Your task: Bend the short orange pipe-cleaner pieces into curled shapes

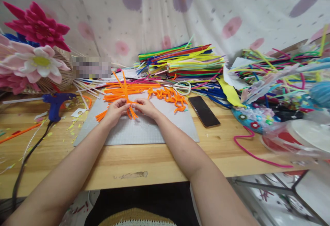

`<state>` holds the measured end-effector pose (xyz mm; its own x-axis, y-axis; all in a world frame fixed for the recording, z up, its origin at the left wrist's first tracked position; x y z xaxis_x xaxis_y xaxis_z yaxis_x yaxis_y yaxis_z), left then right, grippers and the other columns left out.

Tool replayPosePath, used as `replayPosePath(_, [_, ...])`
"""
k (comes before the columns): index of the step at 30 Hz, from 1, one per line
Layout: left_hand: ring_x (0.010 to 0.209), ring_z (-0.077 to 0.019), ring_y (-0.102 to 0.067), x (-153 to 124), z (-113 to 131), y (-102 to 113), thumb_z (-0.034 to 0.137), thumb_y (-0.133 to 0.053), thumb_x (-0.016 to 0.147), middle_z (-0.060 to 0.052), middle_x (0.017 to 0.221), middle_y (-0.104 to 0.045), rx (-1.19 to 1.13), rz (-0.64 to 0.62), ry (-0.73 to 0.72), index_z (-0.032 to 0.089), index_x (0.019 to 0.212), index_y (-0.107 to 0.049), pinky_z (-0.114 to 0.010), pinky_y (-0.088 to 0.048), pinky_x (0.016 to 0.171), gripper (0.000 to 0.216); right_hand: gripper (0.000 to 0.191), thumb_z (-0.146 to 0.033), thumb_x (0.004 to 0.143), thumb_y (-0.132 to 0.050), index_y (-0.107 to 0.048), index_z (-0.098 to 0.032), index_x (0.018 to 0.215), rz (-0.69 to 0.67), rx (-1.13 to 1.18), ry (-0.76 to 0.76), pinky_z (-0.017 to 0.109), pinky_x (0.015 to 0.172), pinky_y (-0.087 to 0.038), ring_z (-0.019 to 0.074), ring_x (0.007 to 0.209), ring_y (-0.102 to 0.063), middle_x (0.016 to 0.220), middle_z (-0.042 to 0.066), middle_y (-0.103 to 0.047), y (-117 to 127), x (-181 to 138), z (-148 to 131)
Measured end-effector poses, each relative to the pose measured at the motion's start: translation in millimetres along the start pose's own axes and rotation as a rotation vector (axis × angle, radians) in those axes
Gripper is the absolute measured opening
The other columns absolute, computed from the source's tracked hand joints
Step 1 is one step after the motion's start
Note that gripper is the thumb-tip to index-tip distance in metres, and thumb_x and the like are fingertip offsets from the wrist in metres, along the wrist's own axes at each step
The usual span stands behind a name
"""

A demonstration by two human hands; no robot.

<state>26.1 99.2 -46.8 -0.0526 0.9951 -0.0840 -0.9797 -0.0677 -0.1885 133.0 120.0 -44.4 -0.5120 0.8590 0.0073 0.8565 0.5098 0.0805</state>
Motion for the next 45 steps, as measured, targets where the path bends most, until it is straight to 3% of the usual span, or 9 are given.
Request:
replayPosePath(7, [0.058, -0.0099, -0.055, -2, -6, -12, 0.023, -0.071, 0.055, 0.000, 0.068, -0.059, -0.073, -0.165, 0.082, 0.014, 0.079, -0.062, -0.029, -0.052, 0.060, 0.027, 0.029, -0.043, 0.070, -0.058, -0.045, -0.017, 0.065, 0.031, 0.014, 0.012, 0.018, 0.036, -0.024, 0.0048, 0.041, -0.031, 0.050, -0.008, -0.035, 3, -1, -1])
replayPosePath(16, [0.063, -0.0124, -0.059, -2, -2, -7, 0.035, -0.075, 0.055, -0.004, 0.076, -0.065, 0.019, -0.089, 0.025, 0.013, 0.082, -0.067, -0.025, -0.049, 0.059, 0.036, 0.031, -0.044, 0.069, -0.060, -0.046, -0.017, 0.064, 0.017, -0.028, 0.004, 0.018, 0.037, -0.024, 0.0047, 0.042, -0.031, 0.050, -0.007, -0.037, 3, 0, 1])
replayPosePath(25, [0.067, -0.0132, -0.060, -1, 0, -8, 0.032, -0.077, 0.053, -0.005, 0.081, -0.067, 0.039, -0.155, 0.026, 0.013, 0.084, -0.069, -0.026, -0.049, 0.063, 0.038, 0.031, -0.043, 0.068, -0.058, -0.043, -0.017, 0.059, 0.026, 0.077, 0.018, 0.019, 0.040, -0.020, 0.0044, 0.041, -0.028, 0.046, -0.008, -0.034, 6, -1, -1])
replayPosePath(33, [0.057, -0.0108, -0.054, -5, 9, -9, 0.033, -0.077, 0.049, -0.002, 0.069, -0.063, 0.132, -0.072, -0.041, 0.013, 0.078, -0.068, -0.022, -0.045, 0.052, 0.036, 0.029, -0.040, 0.065, -0.061, -0.046, -0.016, 0.062, 0.047, -0.038, 0.063, 0.019, 0.043, -0.023, 0.0045, 0.047, -0.031, 0.053, -0.007, -0.040, 4, -1, -7])
replayPosePath(38, [0.058, -0.0114, -0.053, -4, 7, -3, 0.033, -0.075, 0.050, -0.001, 0.069, -0.062, 0.100, 0.005, -0.044, 0.013, 0.072, -0.065, -0.025, -0.045, 0.056, 0.031, 0.030, -0.042, 0.066, -0.060, -0.045, -0.017, 0.061, 0.053, 0.008, 0.065, 0.019, 0.040, -0.022, 0.0047, 0.043, -0.030, 0.049, -0.008, -0.036, 7, 0, -6])
replayPosePath(45, [0.070, -0.0142, -0.058, 0, 12, -1, 0.019, -0.066, 0.055, -0.001, 0.070, -0.064, 0.232, 0.051, -0.171, 0.014, 0.072, -0.066, -0.025, -0.046, 0.068, 0.018, 0.028, -0.041, 0.066, -0.060, -0.045, -0.018, 0.063, -0.010, 0.053, 0.022, 0.020, 0.038, -0.026, 0.0049, 0.038, -0.033, 0.046, -0.008, -0.040, 0, -1, -3])
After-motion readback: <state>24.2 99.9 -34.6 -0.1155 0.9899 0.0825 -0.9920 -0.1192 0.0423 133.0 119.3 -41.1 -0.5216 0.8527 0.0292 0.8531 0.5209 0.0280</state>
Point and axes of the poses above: each hand's wrist, its own x-axis towards the middle knuckle, its own y-axis out of the back of the hand, z = x × y, the point moved 9 cm from there along x, towards the middle knuckle
